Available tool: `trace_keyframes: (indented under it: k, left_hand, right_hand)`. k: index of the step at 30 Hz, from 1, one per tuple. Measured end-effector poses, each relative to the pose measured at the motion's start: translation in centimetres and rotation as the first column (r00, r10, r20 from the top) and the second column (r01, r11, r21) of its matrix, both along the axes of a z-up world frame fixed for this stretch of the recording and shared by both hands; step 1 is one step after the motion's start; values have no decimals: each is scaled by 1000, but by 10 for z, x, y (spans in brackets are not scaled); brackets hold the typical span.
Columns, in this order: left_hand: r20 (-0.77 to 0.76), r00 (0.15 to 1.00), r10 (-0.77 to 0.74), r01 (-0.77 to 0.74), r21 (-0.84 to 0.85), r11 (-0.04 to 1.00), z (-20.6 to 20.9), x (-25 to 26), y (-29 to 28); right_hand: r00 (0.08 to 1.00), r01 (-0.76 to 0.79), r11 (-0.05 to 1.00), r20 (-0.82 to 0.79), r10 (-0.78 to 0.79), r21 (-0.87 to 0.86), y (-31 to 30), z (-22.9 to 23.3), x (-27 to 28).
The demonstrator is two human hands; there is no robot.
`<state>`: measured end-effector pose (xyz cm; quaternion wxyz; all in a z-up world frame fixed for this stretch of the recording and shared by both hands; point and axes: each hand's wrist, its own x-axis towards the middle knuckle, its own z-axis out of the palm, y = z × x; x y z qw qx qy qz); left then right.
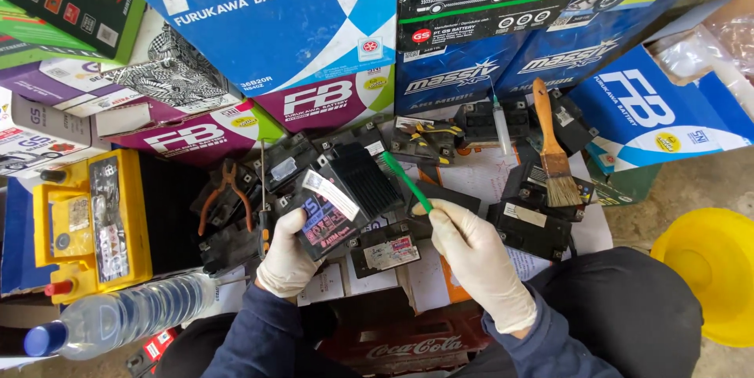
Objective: Cleaning and inspecting small batteries using a toothbrush and a screwdriver
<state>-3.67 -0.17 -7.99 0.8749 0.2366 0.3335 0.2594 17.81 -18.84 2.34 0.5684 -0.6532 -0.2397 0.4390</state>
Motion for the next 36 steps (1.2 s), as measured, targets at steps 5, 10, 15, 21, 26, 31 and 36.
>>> trace_keyframes:
  k: [5, 10, 15, 21, 26, 31, 36]
  left_hand:
    - [82, 996, -33, 17, 190, 982, 36, 16, -8]
    - [7, 1000, -27, 21, 459, 888, 68, 26, 0]
    - [-62, 986, 153, -86, 602, 794, 69, 28, 3]
    - [-208, 950, 232, 3, 750, 661, 86, 27, 15]
    - [-287, 923, 257, 114, 841, 529, 80, 36, 5]
    - [-361, 908, 213, 231, 854, 466, 74, 45, 1]
    - [-388, 908, 157, 354, 912, 206, 68, 45, 4]
  right_hand:
    - [992, -127, 986, -12, 129, 112, -12, 4, -2]
    - [990, 29, 947, 140, 17, -321, -2, 9, 15]
    - [949, 276, 950, 200, -245, -145, -5, 2, 25]
    - [924, 310, 951, 234, -303, 6, -8, -6, 28]
    - [895, 293, 956, 346, -280, 16, -9, -11, 27]
    - [846, 278, 961, 472, -249, 8, -10, -12, 26]
    - [714, 173, 982, 696, -73, -75, -6, -5, 5]
